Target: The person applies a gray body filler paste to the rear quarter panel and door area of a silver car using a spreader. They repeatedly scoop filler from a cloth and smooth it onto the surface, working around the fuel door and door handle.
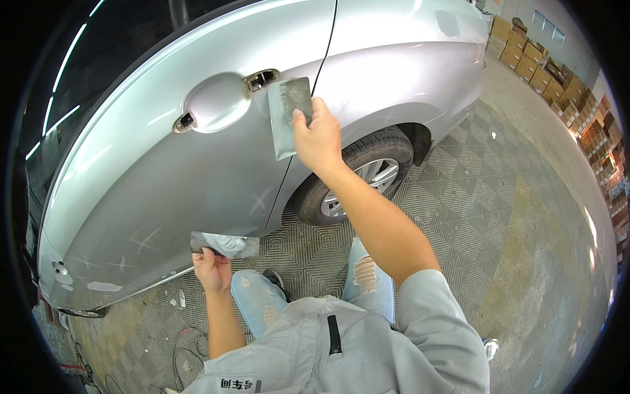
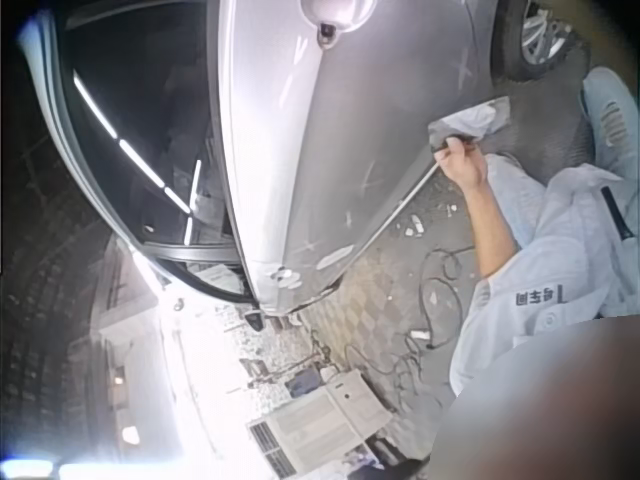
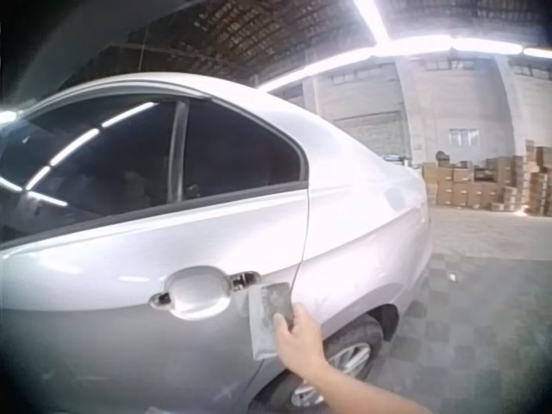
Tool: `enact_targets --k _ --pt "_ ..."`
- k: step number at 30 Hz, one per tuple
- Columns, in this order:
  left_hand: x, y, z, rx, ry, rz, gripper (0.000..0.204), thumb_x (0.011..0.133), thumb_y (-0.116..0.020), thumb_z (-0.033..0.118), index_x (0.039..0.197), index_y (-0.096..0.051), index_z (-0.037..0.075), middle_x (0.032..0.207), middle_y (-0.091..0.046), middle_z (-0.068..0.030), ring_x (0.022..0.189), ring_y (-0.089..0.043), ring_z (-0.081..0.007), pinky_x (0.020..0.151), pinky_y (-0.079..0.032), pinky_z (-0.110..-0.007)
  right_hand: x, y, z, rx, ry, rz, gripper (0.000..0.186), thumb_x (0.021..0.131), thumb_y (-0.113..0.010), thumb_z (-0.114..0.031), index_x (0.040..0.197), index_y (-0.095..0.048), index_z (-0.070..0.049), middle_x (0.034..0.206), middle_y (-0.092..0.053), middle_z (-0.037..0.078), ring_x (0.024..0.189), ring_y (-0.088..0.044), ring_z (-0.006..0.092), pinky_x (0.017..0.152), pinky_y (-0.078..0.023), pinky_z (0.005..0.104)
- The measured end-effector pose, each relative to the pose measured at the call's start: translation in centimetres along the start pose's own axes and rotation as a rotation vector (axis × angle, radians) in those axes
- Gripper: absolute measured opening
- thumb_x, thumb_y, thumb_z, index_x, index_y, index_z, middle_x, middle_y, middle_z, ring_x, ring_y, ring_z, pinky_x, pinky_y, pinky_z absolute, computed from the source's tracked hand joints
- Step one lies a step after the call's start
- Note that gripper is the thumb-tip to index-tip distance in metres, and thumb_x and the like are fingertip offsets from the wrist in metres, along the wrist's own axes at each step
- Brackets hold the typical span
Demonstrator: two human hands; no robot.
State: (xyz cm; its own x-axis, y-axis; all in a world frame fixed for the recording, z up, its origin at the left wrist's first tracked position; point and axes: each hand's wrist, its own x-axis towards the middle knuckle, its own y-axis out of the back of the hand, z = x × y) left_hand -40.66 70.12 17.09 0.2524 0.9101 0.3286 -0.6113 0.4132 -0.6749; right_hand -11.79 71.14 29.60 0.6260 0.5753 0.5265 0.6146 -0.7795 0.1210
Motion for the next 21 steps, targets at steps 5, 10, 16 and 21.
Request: enact_targets --k 5,10,16,21 --pt "-0.1 0.3 0.2 0.010 0.002 -0.021 0.021 0.088 -0.055 0.012 0.107 -0.052 0.003 0.095 -0.063 -0.0103 0.079 -0.064 -0.0228 0.062 -0.055 -0.035 -0.5 -0.7 -0.3 0.077 -0.013 -0.022 0.018 0.084 -0.053 -0.013 0.094 -0.052 0.002 0.071 -0.060 0.015 0.064 -0.058 0.0237 0.062 -0.045 0.0356" --pt "-0.3 0.2 0.3 0.028 -0.013 0.039 0.021 0.088 -0.055 0.012 0.107 -0.052 0.003 0.095 -0.063 -0.0107 0.078 -0.064 -0.0224 0.060 -0.055 -0.034 -0.9 -1.2 0.0 0.049 -0.026 -0.046 0.019 0.084 -0.053 -0.012 0.097 -0.053 0.002 0.075 -0.061 0.015 0.067 -0.059 0.0227 0.064 -0.046 0.0354" --pt "-0.5 -0.3 0.5 0.011 -0.022 0.055 0.021 0.090 -0.053 0.013 0.108 -0.051 0.003 0.097 -0.062 -0.0116 0.081 -0.063 -0.0217 0.062 -0.056 -0.033 -2.4 -1.3 1.5 0.376 -0.023 -0.164 0.016 0.085 -0.056 -0.011 0.094 -0.053 0.002 0.073 -0.056 0.004 0.065 -0.050 0.0093 0.059 -0.042 0.0267" --pt "-0.1 -1.3 0.7 -0.011 0.013 0.040 0.023 0.092 -0.048 0.014 0.112 -0.049 0.003 0.102 -0.060 -0.0122 0.086 -0.063 -0.0230 0.066 -0.057 -0.037 -6.3 1.0 2.2 0.437 -0.035 -0.321 0.013 0.084 -0.059 -0.010 0.086 -0.052 0.000 0.067 -0.047 -0.002 0.060 -0.039 0.0048 0.055 -0.036 0.0220"
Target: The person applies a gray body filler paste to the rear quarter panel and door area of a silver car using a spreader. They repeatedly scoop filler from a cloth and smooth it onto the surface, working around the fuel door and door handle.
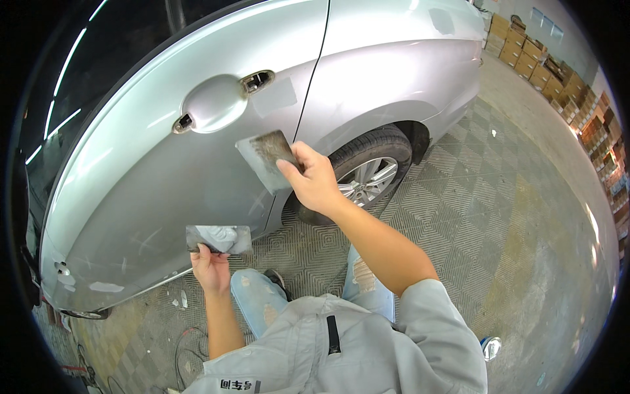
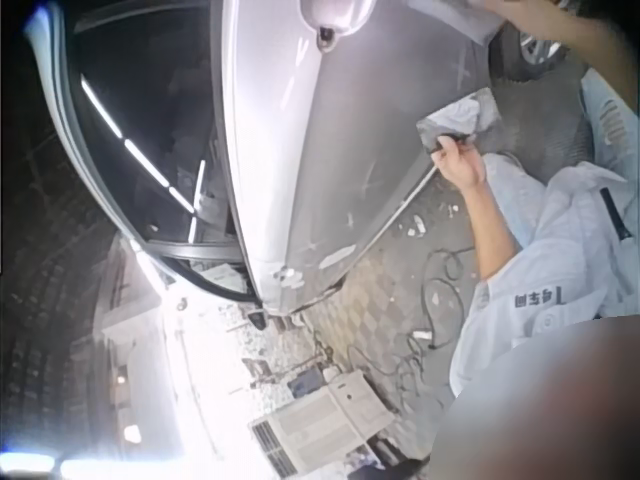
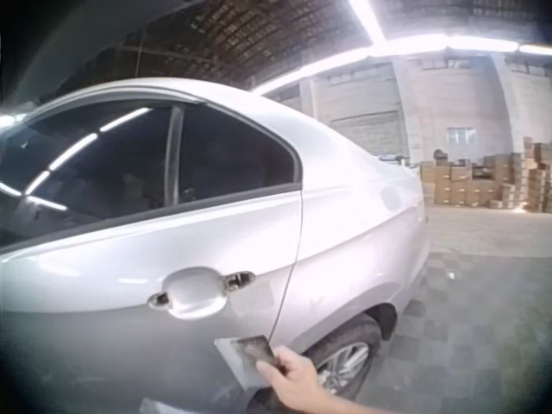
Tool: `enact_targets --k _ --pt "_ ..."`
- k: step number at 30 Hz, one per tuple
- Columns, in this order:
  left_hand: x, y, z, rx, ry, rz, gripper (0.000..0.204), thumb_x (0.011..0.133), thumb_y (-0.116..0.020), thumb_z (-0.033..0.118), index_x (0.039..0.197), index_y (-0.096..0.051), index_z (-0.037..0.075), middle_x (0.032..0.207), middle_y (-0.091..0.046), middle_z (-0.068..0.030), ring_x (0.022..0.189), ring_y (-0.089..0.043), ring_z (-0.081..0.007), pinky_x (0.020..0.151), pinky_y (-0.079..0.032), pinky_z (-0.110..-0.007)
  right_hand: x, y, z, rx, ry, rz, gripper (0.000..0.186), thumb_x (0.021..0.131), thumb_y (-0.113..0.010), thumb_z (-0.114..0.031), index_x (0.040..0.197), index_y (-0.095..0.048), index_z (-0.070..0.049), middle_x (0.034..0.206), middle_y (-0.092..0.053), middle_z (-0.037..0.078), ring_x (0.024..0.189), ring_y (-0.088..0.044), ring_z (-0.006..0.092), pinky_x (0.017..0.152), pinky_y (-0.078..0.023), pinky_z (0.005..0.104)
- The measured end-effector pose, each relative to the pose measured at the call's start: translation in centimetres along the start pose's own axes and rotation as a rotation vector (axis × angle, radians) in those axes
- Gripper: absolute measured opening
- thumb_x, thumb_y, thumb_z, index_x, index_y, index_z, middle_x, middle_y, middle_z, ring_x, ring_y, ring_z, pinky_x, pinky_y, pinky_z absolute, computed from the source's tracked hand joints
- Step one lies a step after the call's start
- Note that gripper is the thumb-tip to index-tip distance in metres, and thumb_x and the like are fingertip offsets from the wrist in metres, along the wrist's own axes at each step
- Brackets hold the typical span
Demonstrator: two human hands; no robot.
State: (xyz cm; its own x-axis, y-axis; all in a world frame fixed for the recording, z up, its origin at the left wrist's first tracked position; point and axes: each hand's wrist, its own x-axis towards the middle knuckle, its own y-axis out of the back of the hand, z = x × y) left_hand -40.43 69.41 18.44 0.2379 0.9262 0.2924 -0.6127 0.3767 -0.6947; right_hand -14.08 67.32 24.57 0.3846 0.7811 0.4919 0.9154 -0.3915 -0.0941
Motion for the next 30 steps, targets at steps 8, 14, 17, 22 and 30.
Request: enact_targets --k 8,14,17,22,30 --pt "0.0 -3.9 -0.4 -0.013 0.034 0.069 0.021 0.092 -0.048 0.011 0.111 -0.052 0.002 0.101 -0.062 -0.0117 0.085 -0.064 -0.0239 0.067 -0.058 -0.038 -3.7 1.7 -2.3 0.102 -0.004 -0.116 0.006 0.086 -0.057 -0.001 0.085 -0.051 -0.001 0.076 -0.053 -0.002 0.069 -0.044 0.0029 0.063 -0.039 0.0191" --pt "-1.9 -6.2 -0.1 0.016 0.064 -0.070 0.021 0.093 -0.047 0.012 0.112 -0.052 0.005 0.098 -0.063 -0.0103 0.083 -0.065 -0.0218 0.066 -0.058 -0.035 -5.9 2.6 -3.8 -0.042 0.028 -0.202 0.002 0.085 -0.059 -0.002 0.087 -0.059 -0.002 0.077 -0.060 -0.001 0.067 -0.049 0.0046 0.062 -0.040 0.0198" --pt "-3.2 -6.9 0.3 0.013 0.011 -0.108 0.020 0.092 -0.048 0.011 0.110 -0.054 0.004 0.098 -0.064 -0.0107 0.083 -0.065 -0.0217 0.066 -0.058 -0.035 -6.9 3.0 -4.9 -0.224 0.250 -0.311 0.016 0.076 -0.054 0.008 0.088 -0.061 0.000 0.088 -0.066 0.009 0.077 -0.063 0.0173 0.069 -0.050 0.0269" --pt "-5.4 -6.7 1.1 -0.006 0.007 0.044 0.020 0.090 -0.053 0.013 0.107 -0.056 0.002 0.095 -0.064 -0.0111 0.080 -0.066 -0.0205 0.066 -0.058 -0.034 -6.8 4.6 -6.0 -0.680 0.652 -0.215 0.023 0.066 -0.055 0.013 0.084 -0.061 0.000 0.090 -0.066 0.013 0.080 -0.064 0.0286 0.071 -0.052 0.0324" --pt "-14.0 -4.2 0.9 0.169 0.123 0.148 0.016 0.090 -0.052 0.010 0.103 -0.058 0.005 0.093 -0.064 -0.0069 0.077 -0.065 -0.0178 0.062 -0.057 -0.031 -14.0 1.3 -4.2 -0.126 0.077 -0.338 0.008 0.080 -0.063 0.001 0.088 -0.063 0.002 0.069 -0.056 -0.002 0.062 -0.045 0.0030 0.057 -0.038 0.0172"
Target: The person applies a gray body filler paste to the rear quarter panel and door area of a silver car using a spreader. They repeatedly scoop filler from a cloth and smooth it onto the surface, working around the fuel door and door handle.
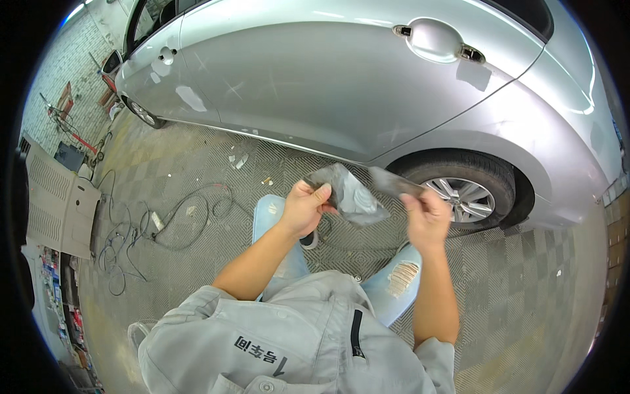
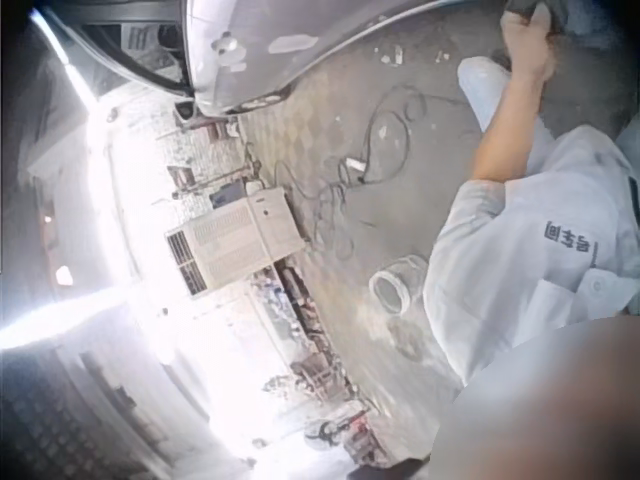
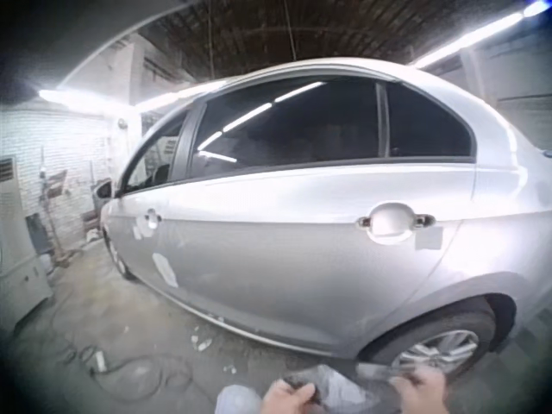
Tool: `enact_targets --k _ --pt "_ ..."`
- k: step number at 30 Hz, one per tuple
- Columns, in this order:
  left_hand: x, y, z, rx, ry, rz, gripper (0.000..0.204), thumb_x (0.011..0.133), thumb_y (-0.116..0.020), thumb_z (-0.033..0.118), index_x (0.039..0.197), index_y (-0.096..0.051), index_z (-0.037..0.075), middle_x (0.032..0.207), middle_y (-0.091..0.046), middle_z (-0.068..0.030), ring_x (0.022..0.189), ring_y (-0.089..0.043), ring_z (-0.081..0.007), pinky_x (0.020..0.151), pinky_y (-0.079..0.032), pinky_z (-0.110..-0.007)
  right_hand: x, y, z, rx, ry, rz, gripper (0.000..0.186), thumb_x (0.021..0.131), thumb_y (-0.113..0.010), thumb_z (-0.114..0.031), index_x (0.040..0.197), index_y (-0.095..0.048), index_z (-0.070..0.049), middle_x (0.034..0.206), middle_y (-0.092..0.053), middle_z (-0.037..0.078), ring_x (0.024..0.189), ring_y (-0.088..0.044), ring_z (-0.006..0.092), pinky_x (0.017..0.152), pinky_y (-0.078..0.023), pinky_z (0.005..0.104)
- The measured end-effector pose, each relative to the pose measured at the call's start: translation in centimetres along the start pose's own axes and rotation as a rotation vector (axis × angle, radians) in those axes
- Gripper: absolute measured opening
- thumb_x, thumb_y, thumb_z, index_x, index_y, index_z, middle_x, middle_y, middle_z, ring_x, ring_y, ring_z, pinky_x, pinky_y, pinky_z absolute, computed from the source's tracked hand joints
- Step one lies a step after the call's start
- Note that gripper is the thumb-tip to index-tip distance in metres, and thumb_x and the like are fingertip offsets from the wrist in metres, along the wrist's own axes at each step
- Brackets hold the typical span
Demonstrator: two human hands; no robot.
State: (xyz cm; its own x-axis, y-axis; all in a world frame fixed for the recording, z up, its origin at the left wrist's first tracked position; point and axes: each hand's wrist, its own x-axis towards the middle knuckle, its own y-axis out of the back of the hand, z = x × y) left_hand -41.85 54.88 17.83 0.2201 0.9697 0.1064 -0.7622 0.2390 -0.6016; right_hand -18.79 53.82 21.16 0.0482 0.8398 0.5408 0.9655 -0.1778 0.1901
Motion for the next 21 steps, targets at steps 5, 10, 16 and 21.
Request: enact_targets --k 5,10,16,21 --pt "-3.2 1.3 1.9 0.026 -0.223 0.169 0.015 0.089 -0.055 0.011 0.101 -0.059 0.004 0.093 -0.065 -0.0055 0.077 -0.064 -0.0155 0.060 -0.057 -0.029 -1.0 -2.7 -3.8 -0.297 0.323 -0.202 0.017 0.074 -0.061 0.002 0.090 -0.065 -0.002 0.080 -0.066 0.011 0.070 -0.064 0.0221 0.063 -0.050 0.0280" --pt "-5.7 4.7 6.5 -0.177 -0.409 0.159 0.015 0.092 -0.048 0.011 0.101 -0.057 0.004 0.090 -0.065 -0.0092 0.076 -0.065 -0.0190 0.057 -0.057 -0.031 0.0 -3.4 -5.6 -0.501 -0.036 -0.253 0.013 0.081 -0.060 -0.002 0.092 -0.064 -0.003 0.077 -0.065 0.006 0.064 -0.059 0.0134 0.059 -0.047 0.0231" --pt "-8.9 5.5 5.3 -0.131 -0.230 0.266 0.018 0.090 -0.052 0.008 0.106 -0.057 0.003 0.093 -0.065 -0.0084 0.074 -0.065 -0.0170 0.055 -0.057 -0.028 1.0 -9.5 -6.0 0.342 -0.301 -0.325 0.015 0.087 -0.058 -0.006 0.098 -0.061 0.002 0.084 -0.062 -0.001 0.072 -0.052 0.0038 0.064 -0.043 0.0202" --pt "-8.6 6.8 6.0 -0.203 -0.369 0.393 0.016 0.090 -0.052 0.008 0.104 -0.057 0.003 0.093 -0.065 -0.0078 0.071 -0.065 -0.0154 0.052 -0.056 -0.027 0.7 -11.2 -6.3 -0.128 0.160 -0.505 0.012 0.081 -0.061 -0.003 0.092 -0.066 -0.003 0.070 -0.061 0.009 0.066 -0.057 0.0064 0.060 -0.046 0.0221"
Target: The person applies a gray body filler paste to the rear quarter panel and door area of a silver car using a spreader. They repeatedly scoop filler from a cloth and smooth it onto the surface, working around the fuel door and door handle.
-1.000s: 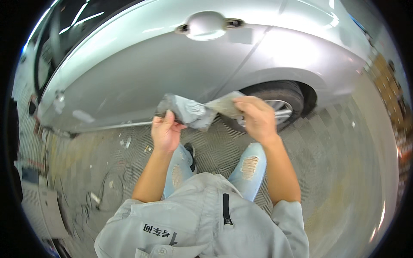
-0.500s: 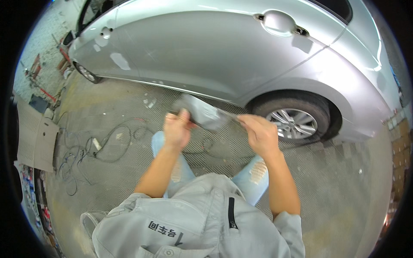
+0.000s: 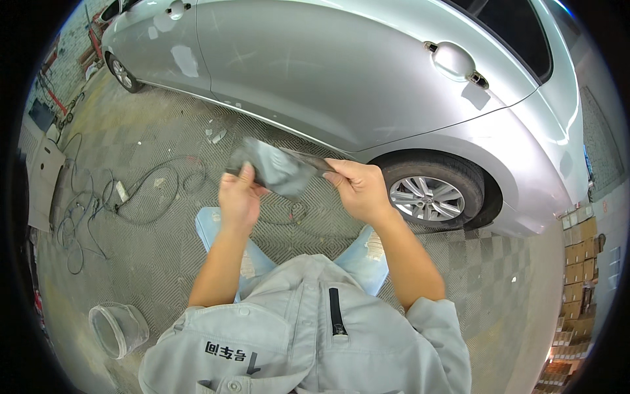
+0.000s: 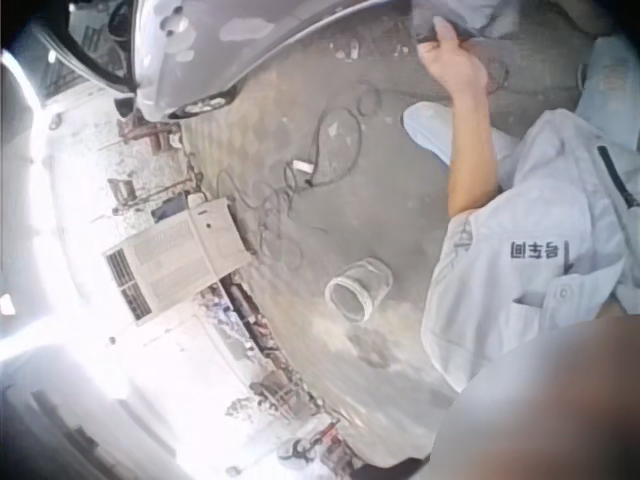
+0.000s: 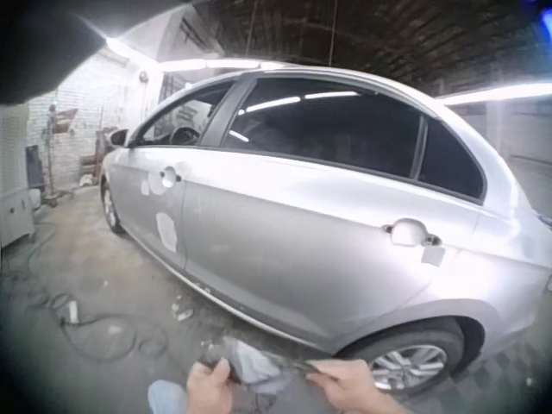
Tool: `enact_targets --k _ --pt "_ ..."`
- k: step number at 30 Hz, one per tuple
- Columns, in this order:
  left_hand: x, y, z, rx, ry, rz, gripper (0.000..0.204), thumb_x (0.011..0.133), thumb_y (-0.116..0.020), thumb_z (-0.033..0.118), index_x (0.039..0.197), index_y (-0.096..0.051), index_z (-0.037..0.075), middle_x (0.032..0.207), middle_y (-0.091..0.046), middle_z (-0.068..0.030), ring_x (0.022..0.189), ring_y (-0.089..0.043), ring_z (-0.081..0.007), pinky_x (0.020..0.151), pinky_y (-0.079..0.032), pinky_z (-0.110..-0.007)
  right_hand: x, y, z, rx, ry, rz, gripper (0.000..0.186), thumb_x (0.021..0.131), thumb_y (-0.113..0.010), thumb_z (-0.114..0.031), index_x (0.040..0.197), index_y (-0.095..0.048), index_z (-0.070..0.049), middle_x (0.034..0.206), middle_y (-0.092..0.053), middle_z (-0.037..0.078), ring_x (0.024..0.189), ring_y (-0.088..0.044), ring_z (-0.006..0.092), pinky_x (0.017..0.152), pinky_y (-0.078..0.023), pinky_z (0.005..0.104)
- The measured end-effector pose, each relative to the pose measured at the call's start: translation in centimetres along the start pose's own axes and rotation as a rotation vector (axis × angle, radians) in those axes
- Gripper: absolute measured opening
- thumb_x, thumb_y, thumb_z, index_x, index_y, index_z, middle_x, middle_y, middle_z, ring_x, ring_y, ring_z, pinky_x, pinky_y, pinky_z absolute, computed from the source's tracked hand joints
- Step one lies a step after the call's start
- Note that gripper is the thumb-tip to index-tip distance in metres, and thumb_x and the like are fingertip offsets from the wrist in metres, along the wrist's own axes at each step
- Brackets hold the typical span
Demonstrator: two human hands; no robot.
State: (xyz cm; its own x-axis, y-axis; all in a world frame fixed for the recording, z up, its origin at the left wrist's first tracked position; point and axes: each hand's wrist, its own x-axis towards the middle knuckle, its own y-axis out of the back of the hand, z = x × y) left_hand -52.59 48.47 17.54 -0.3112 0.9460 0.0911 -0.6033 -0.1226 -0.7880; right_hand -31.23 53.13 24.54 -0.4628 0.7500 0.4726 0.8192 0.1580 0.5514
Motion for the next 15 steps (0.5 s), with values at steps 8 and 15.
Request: enact_targets --k 8,15 --pt "3.3 3.2 3.1 -0.032 -0.156 -0.202 0.013 0.090 -0.050 0.006 0.099 -0.056 -0.001 0.094 -0.063 -0.0114 0.082 -0.064 -0.0200 0.067 -0.058 -0.034 1.1 0.7 1.6 0.699 -0.586 -0.086 0.031 0.089 -0.052 -0.009 0.118 -0.052 0.003 0.096 -0.064 0.006 0.085 -0.060 0.0120 0.079 -0.047 0.0248" --pt "3.7 2.0 0.4 0.210 -0.177 -0.486 0.017 0.082 -0.063 0.006 0.094 -0.059 -0.005 0.087 -0.062 -0.0123 0.075 -0.062 -0.0197 0.068 -0.054 -0.031 -0.1 0.8 1.7 0.921 -0.970 -0.360 0.032 0.089 -0.053 -0.017 0.113 -0.054 0.004 0.066 -0.054 0.001 0.045 -0.043 0.0069 0.038 -0.031 0.0200"
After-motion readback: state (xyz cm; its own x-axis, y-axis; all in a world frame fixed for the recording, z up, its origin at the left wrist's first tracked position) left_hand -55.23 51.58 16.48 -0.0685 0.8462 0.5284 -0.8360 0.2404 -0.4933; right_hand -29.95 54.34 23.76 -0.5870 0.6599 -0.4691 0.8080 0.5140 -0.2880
